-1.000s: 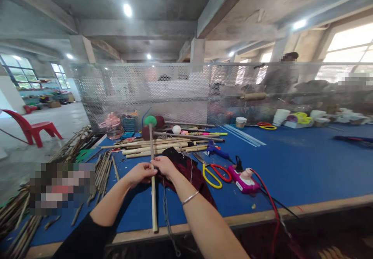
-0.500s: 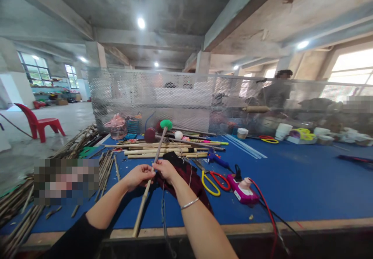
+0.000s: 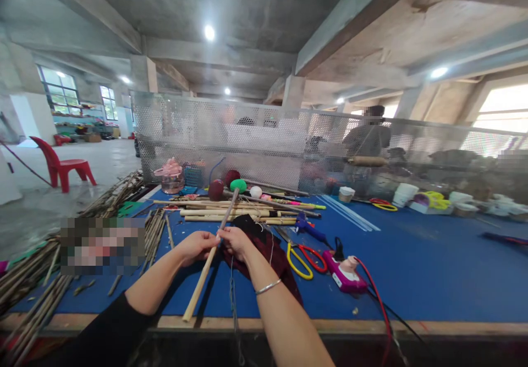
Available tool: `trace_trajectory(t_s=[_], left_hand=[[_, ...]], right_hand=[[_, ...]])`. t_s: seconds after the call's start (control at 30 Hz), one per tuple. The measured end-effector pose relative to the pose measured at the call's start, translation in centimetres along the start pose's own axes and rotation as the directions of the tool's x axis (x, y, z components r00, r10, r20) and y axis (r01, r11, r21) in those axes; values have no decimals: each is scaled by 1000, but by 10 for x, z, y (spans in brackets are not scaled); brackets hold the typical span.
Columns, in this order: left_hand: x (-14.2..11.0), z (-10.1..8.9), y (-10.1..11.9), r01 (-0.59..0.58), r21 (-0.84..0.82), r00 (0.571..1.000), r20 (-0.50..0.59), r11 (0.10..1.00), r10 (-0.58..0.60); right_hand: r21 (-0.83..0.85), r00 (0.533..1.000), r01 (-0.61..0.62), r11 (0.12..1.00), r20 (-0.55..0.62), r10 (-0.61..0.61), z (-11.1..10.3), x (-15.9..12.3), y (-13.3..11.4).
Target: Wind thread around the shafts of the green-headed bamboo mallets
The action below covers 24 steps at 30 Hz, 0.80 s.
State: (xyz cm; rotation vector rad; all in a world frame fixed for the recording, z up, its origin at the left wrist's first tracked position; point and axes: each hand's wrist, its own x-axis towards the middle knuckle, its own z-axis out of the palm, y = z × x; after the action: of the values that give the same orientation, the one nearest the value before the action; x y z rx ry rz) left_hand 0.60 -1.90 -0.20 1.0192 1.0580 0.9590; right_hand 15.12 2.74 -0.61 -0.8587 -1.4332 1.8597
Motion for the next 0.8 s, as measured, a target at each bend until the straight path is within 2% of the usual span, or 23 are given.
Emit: trace_trajectory(t_s=[0.13,0.23,0.3,0.37,0.5,0.67,0.73,0.8], left_hand=[[-4,2,7,-3,-154,990,136,988,24],[-8,3,11,30,-200,978,209,979,13],[-8,3,10,68,-185,978,205,980,-29],[-7,3,7,92,-146,986,151,985,-70],[-3,3,1,39,-57,998,43,998,-36],[-6,3,8,39,-155,989,148,987,-15],[-8,3,11,61,-182,983,181,981,-28],[-9,4,11,93,-177,983,170,980,-63]], right_hand=[[165,986,-27,986,164,0,-4,-3,-5],[187,983,-8,982,183,-27,-6,-3,-6],[148,987,12,989,154,-35,-6,-2,-4],[94,992,19,995,120,-30,-5,-1,-2],[48,997,7,999,78,-11,-4,-2,-2],[139,984,-30,990,178,5,-3,-5,-7],[138,984,-3,990,177,-22,-3,-5,-7],[108,987,15,994,157,-32,-3,-3,-5]])
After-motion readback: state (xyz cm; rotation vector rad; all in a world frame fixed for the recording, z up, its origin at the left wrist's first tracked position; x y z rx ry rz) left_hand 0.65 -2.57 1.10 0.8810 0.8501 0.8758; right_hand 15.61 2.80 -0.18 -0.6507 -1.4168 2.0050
